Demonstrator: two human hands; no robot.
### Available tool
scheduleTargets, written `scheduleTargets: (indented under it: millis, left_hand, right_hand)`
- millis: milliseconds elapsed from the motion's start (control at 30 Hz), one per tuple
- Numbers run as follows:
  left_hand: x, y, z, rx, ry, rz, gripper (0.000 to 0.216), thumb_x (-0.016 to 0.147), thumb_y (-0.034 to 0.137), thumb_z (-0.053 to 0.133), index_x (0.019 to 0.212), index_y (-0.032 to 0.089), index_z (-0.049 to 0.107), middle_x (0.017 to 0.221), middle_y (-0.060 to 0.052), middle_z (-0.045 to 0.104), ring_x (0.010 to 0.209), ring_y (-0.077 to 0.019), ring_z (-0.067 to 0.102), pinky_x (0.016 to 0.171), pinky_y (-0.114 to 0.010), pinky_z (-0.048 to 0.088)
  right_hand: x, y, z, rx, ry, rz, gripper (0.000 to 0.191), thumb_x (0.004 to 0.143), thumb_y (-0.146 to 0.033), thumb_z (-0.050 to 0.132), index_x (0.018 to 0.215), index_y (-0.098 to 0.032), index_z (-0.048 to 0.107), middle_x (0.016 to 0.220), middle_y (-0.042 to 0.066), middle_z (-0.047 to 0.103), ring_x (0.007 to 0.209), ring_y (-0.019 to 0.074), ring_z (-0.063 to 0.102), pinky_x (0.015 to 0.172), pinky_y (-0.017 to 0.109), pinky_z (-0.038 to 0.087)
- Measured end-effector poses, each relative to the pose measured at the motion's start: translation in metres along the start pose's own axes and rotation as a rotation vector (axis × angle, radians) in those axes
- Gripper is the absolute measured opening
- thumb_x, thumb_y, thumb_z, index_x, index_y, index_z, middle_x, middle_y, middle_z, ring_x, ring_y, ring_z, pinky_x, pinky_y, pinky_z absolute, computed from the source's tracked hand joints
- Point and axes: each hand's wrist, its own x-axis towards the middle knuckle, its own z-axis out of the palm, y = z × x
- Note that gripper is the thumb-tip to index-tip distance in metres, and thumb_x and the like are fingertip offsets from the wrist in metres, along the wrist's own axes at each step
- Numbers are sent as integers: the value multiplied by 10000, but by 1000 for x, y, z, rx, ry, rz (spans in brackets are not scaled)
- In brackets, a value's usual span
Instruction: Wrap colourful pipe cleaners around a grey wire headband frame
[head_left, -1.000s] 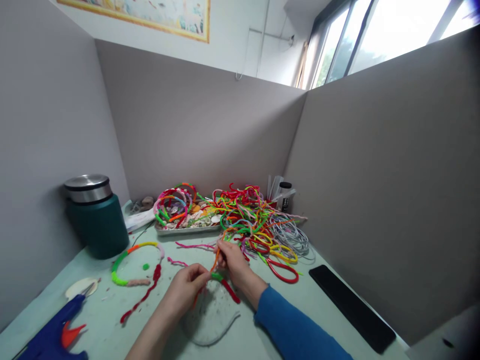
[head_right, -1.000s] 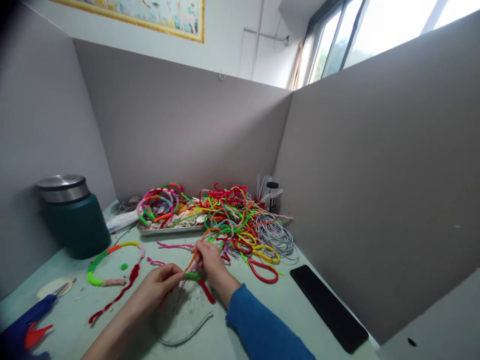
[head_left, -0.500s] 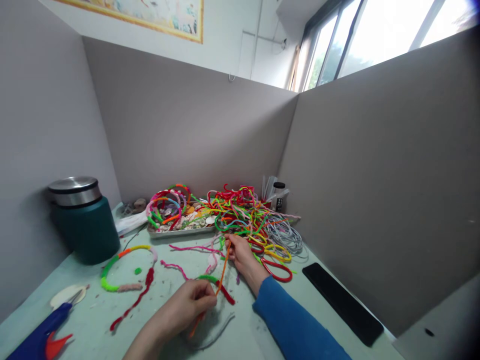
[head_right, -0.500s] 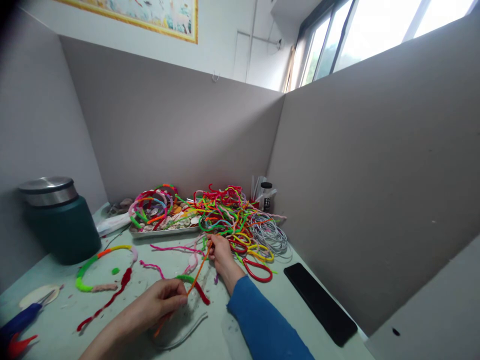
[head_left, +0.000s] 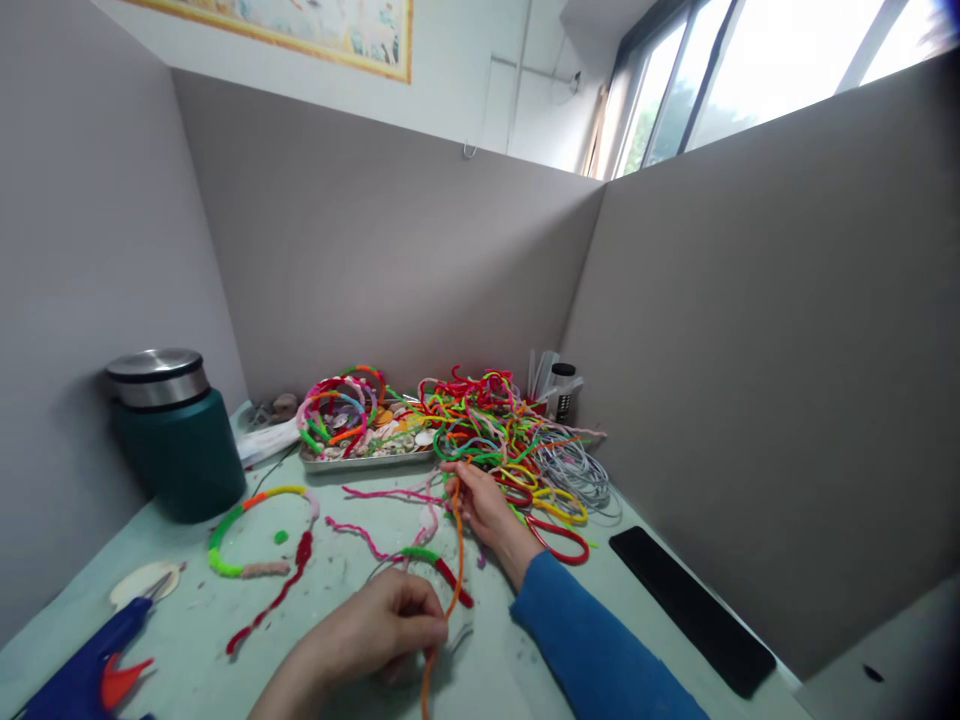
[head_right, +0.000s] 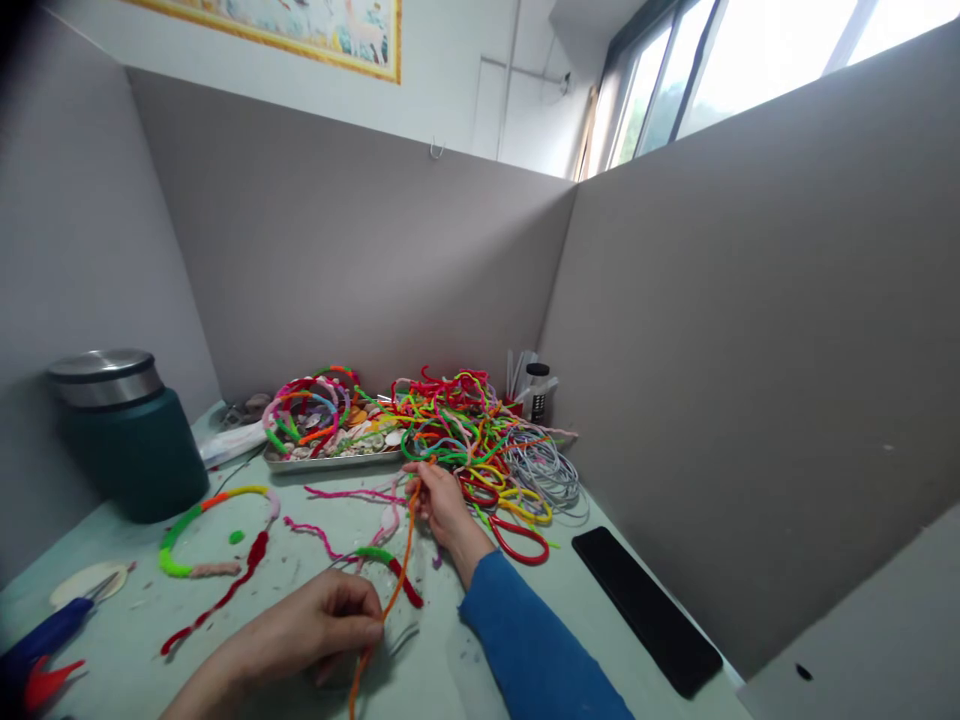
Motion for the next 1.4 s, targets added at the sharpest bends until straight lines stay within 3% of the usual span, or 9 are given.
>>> scheduleTargets:
  millis: [167,367,467,533,600,667,933,1100,1400]
  left_hand:
    - [-6,-1,-1,89,-145,-29,181,649,333,629,642,153,610,475,42,489,368,-67,383,361,-191,266]
    - [-10,3,-4,8,-104,3,293,690,439,624,636,150,619,543,-1,576,382,-72,398,380,-200,280]
    - [-3,1,-10,-3,114,30,416,710,532,576,534,157,533,450,18,503,355,-77,382,363,-204,251]
    - [3,-1,-15,-31,401,50,452,689,576,574,518,164,502,412,49,429,343,-72,346,354,-201,230]
    - [8,-2,-20,-72,669,150,418,674,555,602,572,153,550,450,53,444,372,-70,356,363,-193,245]
    - [10,-3,-23,-127,767,185,403,675,537,603,734,140,643,534,31,537,377,-73,371,360,-197,270]
    - [8,-1,-25,-255,845,107,410,578,462,692,794,114,720,571,-21,635,382,-80,386,378,-214,266]
    - [11,-4,-25,-343,882,62,383,532,474,717,649,112,670,445,29,524,363,-64,347,372,-201,245]
    - [9,-6,-25,-590,747,-7,372,525,437,750,659,123,605,346,112,299,333,-29,214,352,-180,132]
  right_hand:
    - [0,1,1,-38,-25,-15,330,736,-422,619,883,-126,638,634,-11,562,405,45,423,319,152,211]
    - [-11,-11,9,-153,-155,-5,326,786,-427,572,865,-122,655,523,-43,484,378,44,344,343,169,194]
    - [-23,-18,20,-341,-317,-6,344,824,-444,514,824,-130,655,475,-58,426,392,52,320,386,175,218]
    - [-30,-19,27,-486,-379,-10,335,841,-423,489,793,-135,653,479,-56,420,410,60,321,408,180,229]
    - [-35,-15,34,-638,-391,-59,301,847,-371,483,746,-141,649,494,-51,423,441,69,330,429,183,237]
    - [-39,-8,39,-778,-420,-147,274,845,-317,483,708,-145,646,526,-40,461,495,82,371,467,185,264]
    - [-41,11,42,-1092,-509,-339,277,849,-221,434,786,-180,700,675,-7,661,604,131,536,552,197,330]
    - [-46,10,47,-1257,-517,-458,271,857,-243,460,744,-187,699,631,8,669,542,122,528,518,201,295]
    - [-51,10,51,-1542,-453,-712,321,881,-278,443,688,-193,685,590,43,664,473,120,471,494,246,200]
